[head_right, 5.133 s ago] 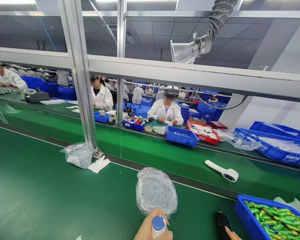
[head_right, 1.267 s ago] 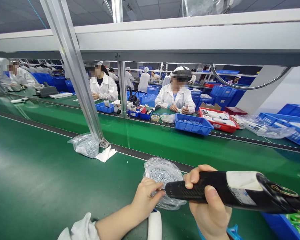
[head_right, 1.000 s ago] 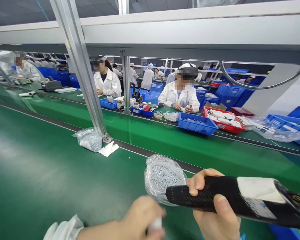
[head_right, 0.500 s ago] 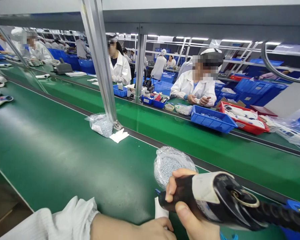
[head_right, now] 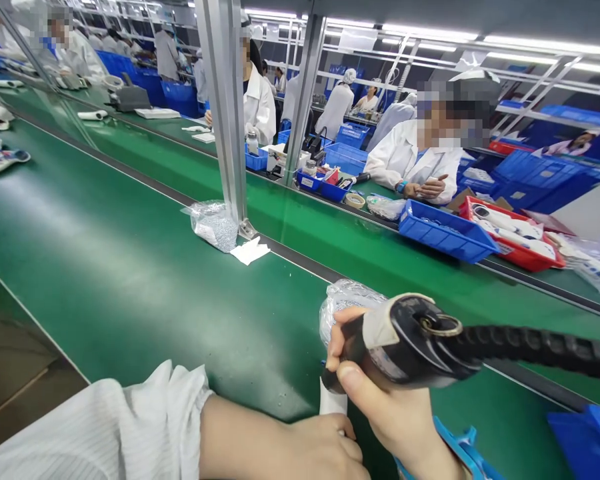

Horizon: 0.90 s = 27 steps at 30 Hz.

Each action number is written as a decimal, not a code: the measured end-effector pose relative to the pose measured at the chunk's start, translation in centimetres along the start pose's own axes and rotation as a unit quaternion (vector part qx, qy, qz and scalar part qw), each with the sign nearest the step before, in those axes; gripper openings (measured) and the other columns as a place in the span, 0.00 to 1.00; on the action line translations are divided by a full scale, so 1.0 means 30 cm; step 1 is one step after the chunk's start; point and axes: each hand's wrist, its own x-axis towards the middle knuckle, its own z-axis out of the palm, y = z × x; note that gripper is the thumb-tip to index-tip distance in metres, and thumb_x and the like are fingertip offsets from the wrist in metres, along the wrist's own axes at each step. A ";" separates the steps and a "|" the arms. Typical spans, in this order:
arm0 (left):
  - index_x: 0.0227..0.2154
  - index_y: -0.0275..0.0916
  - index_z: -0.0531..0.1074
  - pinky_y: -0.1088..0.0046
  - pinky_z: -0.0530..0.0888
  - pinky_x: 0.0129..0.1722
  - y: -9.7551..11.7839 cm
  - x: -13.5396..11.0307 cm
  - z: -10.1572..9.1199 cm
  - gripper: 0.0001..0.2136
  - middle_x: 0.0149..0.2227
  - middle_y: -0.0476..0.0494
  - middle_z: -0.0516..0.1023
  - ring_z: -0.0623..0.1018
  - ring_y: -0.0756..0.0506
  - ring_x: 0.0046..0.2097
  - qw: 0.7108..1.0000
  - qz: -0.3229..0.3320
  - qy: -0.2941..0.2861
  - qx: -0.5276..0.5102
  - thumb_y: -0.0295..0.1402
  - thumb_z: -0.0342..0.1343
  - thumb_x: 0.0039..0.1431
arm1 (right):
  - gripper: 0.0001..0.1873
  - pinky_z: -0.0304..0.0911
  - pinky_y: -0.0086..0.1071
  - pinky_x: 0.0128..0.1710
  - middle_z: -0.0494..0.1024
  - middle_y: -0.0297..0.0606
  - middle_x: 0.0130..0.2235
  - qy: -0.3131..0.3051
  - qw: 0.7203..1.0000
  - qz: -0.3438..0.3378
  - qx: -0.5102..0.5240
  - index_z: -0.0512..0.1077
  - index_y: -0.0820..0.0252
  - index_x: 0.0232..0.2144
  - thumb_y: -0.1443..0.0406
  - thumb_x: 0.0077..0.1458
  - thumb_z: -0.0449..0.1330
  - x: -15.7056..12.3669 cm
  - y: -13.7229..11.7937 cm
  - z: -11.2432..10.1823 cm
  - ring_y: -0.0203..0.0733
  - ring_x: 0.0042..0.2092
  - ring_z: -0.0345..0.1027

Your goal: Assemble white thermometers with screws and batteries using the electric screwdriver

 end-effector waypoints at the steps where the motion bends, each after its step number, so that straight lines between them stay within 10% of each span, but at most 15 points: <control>1: 0.20 0.42 0.66 0.67 0.66 0.35 0.007 -0.007 -0.020 0.09 0.27 0.50 0.77 0.75 0.47 0.33 1.000 0.001 -0.001 -0.008 0.34 0.59 0.50 | 0.16 0.65 0.30 0.23 0.69 0.37 0.28 -0.005 1.000 0.006 -0.004 0.69 0.54 0.42 0.57 0.52 0.61 0.001 0.004 0.002 0.39 0.26 0.64; 27: 0.24 0.43 0.72 0.69 0.64 0.28 0.012 -0.005 0.010 0.02 0.28 0.48 0.76 0.75 0.45 0.31 0.996 0.013 0.064 -0.064 0.34 0.57 0.48 | 0.07 0.61 0.32 0.22 0.66 0.33 0.27 -0.078 0.990 -0.008 -0.115 0.65 0.54 0.36 0.62 0.54 0.59 0.018 0.005 0.002 0.37 0.25 0.61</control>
